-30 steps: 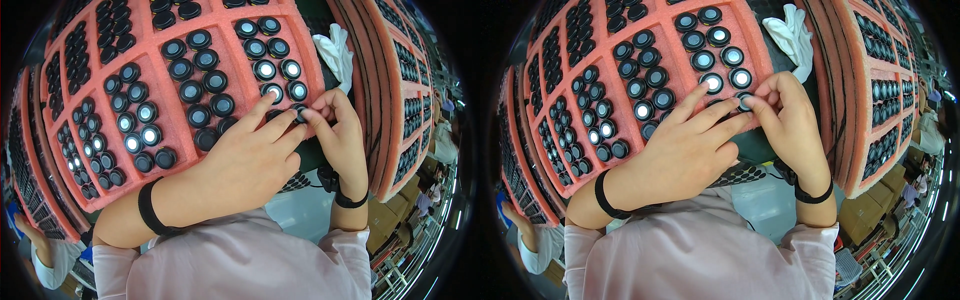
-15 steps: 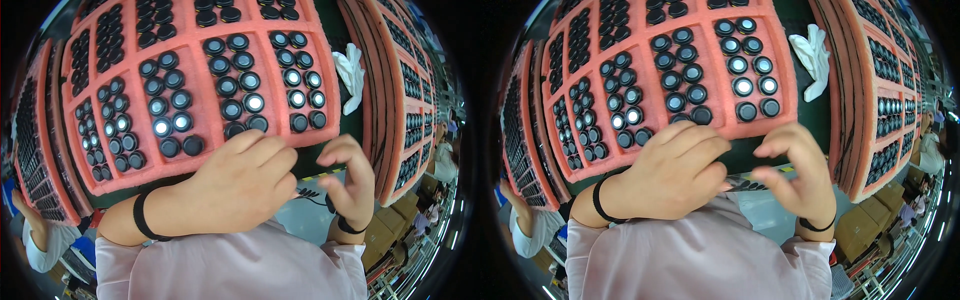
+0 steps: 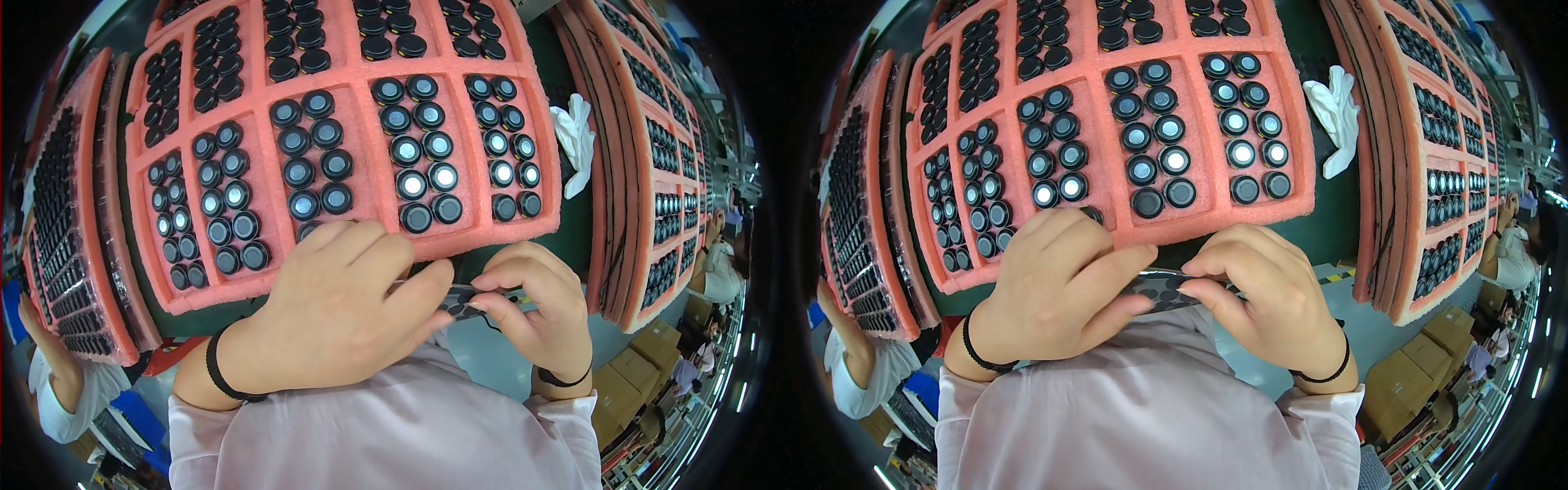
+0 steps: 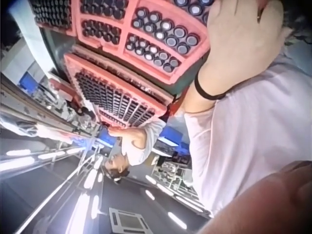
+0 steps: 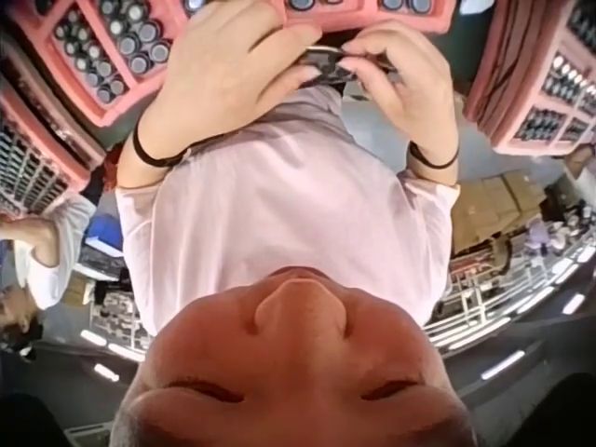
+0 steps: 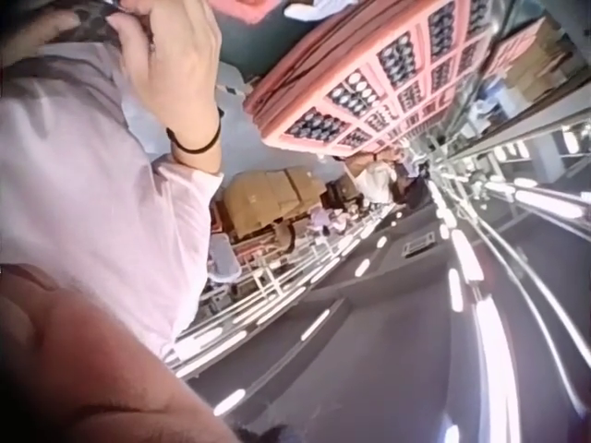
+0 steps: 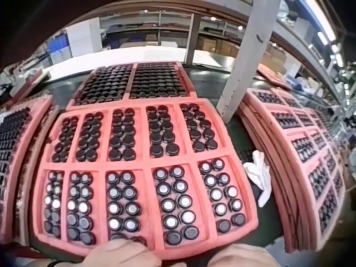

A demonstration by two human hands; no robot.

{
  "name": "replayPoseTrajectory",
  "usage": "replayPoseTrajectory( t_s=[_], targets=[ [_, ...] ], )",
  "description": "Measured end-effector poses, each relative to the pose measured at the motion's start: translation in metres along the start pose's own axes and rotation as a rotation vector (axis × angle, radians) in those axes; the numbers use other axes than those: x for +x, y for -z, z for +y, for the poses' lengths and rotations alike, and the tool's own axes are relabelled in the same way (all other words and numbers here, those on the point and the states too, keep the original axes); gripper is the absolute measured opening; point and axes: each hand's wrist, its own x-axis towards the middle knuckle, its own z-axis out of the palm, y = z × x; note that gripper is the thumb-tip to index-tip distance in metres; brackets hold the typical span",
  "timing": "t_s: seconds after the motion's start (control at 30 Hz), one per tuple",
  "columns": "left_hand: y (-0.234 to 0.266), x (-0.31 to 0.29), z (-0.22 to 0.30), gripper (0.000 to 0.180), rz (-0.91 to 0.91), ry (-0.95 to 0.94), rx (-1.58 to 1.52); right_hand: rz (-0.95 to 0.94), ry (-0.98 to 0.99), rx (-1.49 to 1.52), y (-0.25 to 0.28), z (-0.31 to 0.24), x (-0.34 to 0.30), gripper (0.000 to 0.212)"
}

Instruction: The person peels small black circular stickers from a transparent sheet and presses them onto the centers of round black components arranged in a pink foam tray. The process is repeated for each component in the tray.

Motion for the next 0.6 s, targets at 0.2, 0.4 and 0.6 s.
replayPoseTrajectory(
  t_s=[0.2, 0.4, 0.6],
  targets=[
    [0.005, -0.014, -0.008, 0.035, 0.034, -0.074, 0.077, -0.018, 0.083, -0.021, -0.006, -0.012, 0.013, 0.029],
    [0.017, -0.039, -0.009, 0.034, 0.184, -0.092, 0.131, -0.066, 0.169, -0.030, -0.021, -0.031, 0.034, 0.028],
    [0.030, -0.080, -0.010, 0.033, 0.316, -0.066, 0.196, -0.234, 0.264, -0.031, -0.040, -0.060, 0.062, 0.027]
  ],
)
